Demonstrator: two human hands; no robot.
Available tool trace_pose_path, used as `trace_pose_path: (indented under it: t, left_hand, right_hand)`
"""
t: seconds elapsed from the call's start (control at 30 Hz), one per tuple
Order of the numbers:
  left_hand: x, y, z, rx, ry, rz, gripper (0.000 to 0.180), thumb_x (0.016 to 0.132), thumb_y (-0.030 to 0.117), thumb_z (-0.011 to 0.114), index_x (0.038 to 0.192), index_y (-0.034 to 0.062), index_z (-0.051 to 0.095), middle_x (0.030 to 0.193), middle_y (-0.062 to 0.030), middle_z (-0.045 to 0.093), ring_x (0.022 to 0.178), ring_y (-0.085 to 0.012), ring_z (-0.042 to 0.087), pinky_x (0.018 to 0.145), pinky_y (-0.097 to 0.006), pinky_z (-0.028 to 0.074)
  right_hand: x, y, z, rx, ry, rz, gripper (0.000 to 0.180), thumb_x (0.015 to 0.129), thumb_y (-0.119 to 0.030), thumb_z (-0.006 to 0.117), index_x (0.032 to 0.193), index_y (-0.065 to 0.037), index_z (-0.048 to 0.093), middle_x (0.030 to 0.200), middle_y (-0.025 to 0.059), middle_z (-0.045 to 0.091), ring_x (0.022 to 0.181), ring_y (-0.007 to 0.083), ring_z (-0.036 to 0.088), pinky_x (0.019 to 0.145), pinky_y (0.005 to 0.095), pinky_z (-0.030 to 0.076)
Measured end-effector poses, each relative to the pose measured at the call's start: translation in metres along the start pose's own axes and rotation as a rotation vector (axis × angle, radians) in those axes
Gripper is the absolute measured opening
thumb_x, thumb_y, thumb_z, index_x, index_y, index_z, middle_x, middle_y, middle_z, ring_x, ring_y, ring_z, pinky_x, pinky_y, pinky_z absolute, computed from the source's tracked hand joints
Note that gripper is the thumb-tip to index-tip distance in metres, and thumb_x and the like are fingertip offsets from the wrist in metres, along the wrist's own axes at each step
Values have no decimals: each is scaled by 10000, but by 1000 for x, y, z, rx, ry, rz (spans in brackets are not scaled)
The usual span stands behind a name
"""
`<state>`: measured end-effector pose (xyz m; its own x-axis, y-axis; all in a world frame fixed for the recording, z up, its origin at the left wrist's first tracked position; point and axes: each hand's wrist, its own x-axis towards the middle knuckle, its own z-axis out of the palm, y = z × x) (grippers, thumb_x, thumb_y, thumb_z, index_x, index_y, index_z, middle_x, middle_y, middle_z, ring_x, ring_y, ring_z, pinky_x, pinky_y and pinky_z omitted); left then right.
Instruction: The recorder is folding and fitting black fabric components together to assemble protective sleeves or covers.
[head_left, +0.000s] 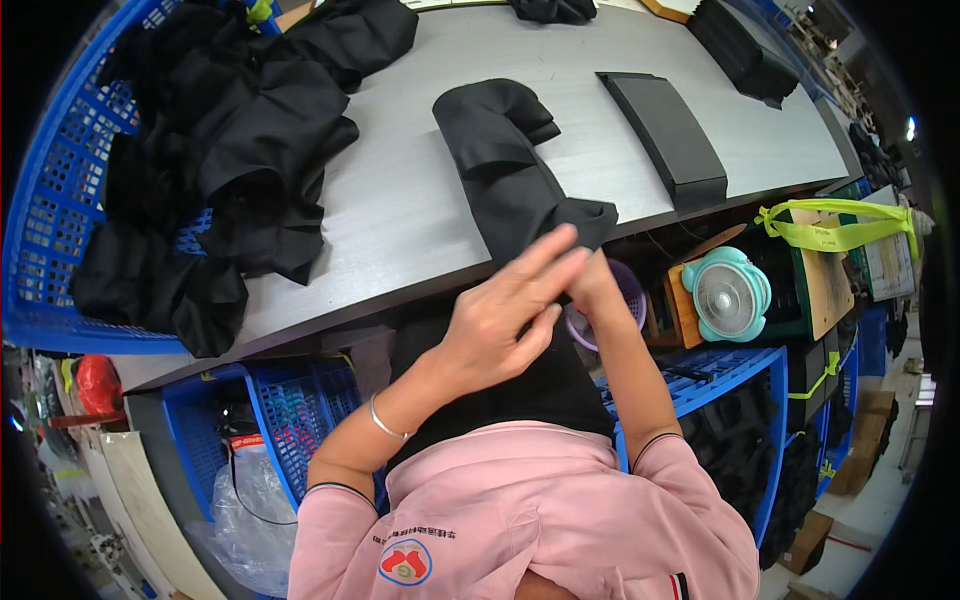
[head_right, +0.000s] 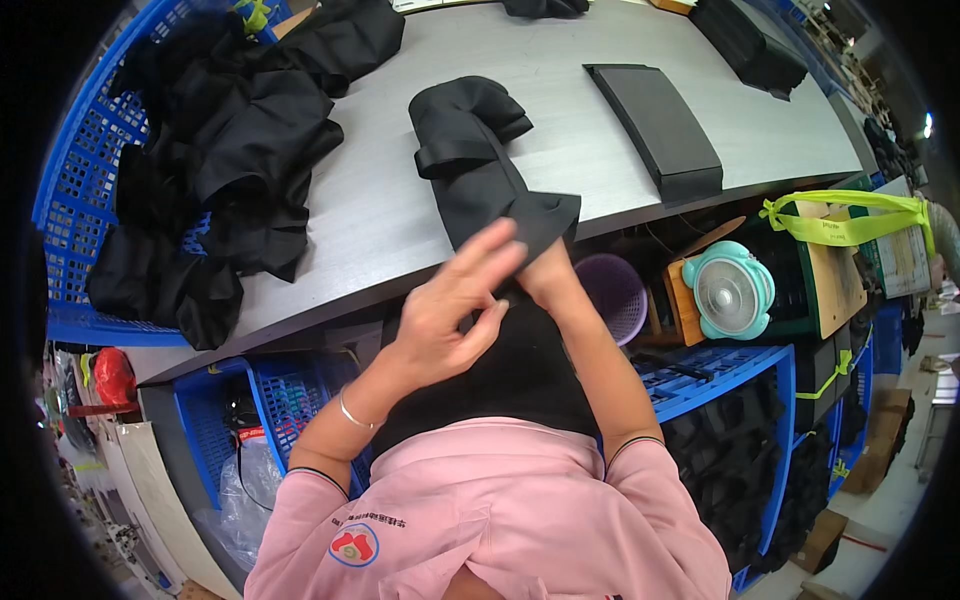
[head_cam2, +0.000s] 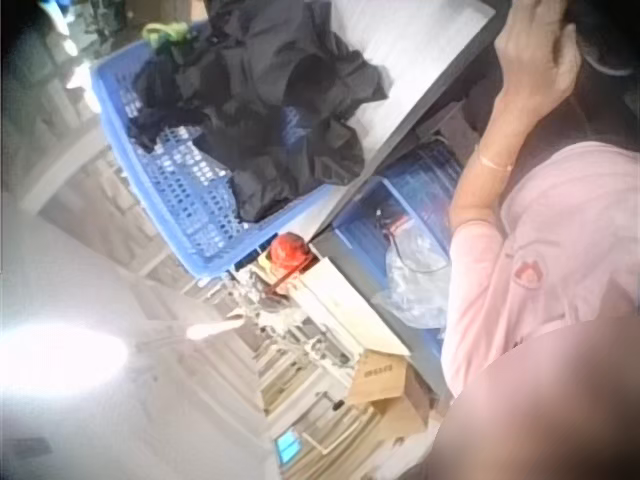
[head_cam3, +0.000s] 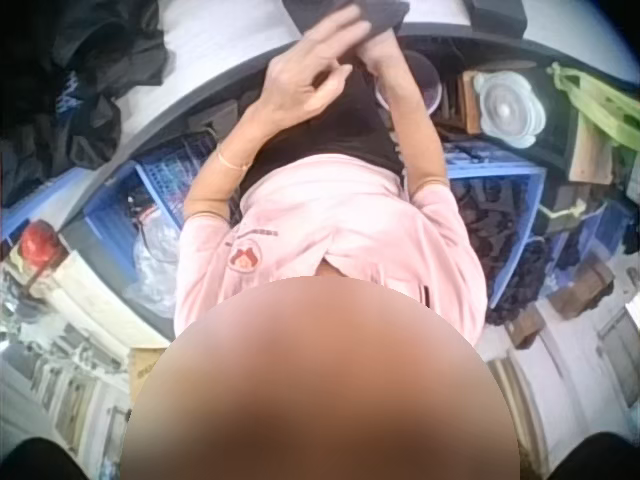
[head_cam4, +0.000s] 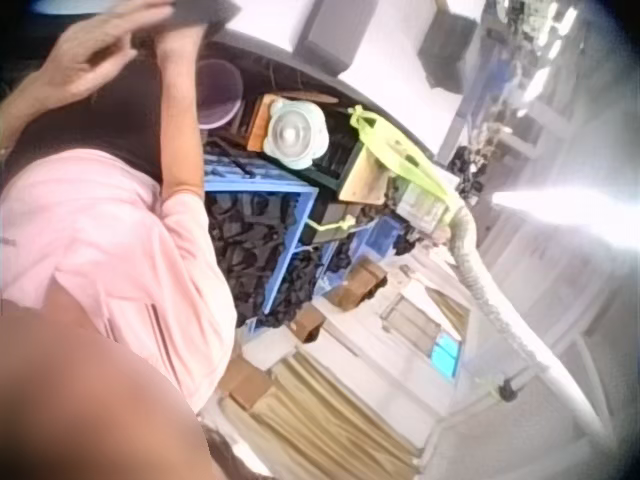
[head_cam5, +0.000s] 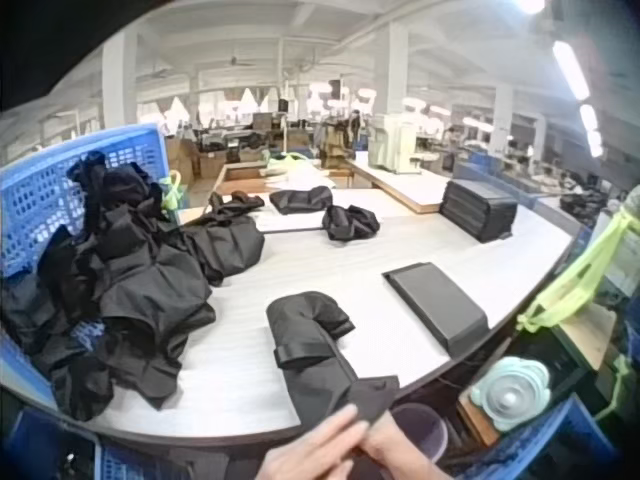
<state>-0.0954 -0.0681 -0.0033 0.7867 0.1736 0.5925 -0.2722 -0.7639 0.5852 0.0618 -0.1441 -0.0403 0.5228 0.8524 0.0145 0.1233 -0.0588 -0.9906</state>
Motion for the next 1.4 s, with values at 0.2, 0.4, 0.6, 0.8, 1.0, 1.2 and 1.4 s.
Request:
trace_pose_path:
  t: [0.2, 0.4, 0.6, 0.8, 1.0, 1.2, 1.4]
  left_hand:
    - [-30, 1, 14, 14, 339, -301, 747, 725, -35, 686, 1429, 16, 441, 1510, -193, 374, 1327, -296, 444, 955, -347, 475]
    - [-13, -4, 24, 138, 521, -364, 797, 686, -33, 748, 1425, 50, 460, 1424, -151, 435, 1157, -246, 530, 844, -324, 499]
    - [-8, -2, 29, -75, 640, -394, 705, 672, -206, 599, 1314, 87, 610, 1203, -79, 530, 892, -159, 574, 607, -244, 477]
    - [-2, 1, 35, -108, 682, -357, 726, 671, -229, 589, 1318, 99, 629, 1165, -62, 534, 833, -132, 565, 619, -239, 475]
    - [-2, 1, 33, -74, 656, -345, 749, 676, -222, 589, 1346, 111, 616, 1174, -63, 523, 871, -137, 564, 650, -246, 482]
    - [-7, 1, 30, -119, 618, -333, 714, 736, -157, 591, 1415, 57, 537, 1255, -78, 497, 918, -171, 581, 701, -243, 502]
    - [-35, -15, 28, -307, 605, -389, 583, 870, -46, 548, 1447, 11, 483, 1323, -159, 548, 967, -211, 614, 796, -303, 534]
  right_hand:
    - [5, 0, 9, 740, 189, 128, 398, 981, -207, 598, 1320, -9, 538, 1244, 76, 612, 1097, 178, 614, 917, 335, 527]
    - [-2, -10, 18, 942, 148, 106, 410, 976, -242, 606, 1312, -16, 541, 1247, 95, 619, 1085, 204, 635, 897, 353, 556]
    - [-6, -4, 25, 956, 95, 26, 410, 954, -266, 630, 1274, -19, 561, 1205, 95, 643, 1038, 202, 659, 857, 351, 577]
    - [-5, 11, 33, 1124, -25, 48, 393, 943, -265, 635, 1255, -34, 574, 1153, 83, 651, 989, 195, 666, 813, 332, 585]
    - [-6, 0, 46, 1175, -18, 98, 360, 945, -279, 634, 1220, -52, 589, 1091, 73, 649, 936, 198, 665, 720, 360, 599]
    - [-2, 2, 43, 1134, -15, 191, 349, 952, -255, 630, 1216, -32, 581, 1101, 75, 640, 927, 197, 661, 729, 362, 601]
    - [-2, 8, 58, 956, 257, 56, 378, 986, -182, 579, 1314, -8, 507, 1208, 121, 626, 1079, 228, 624, 939, 357, 538]
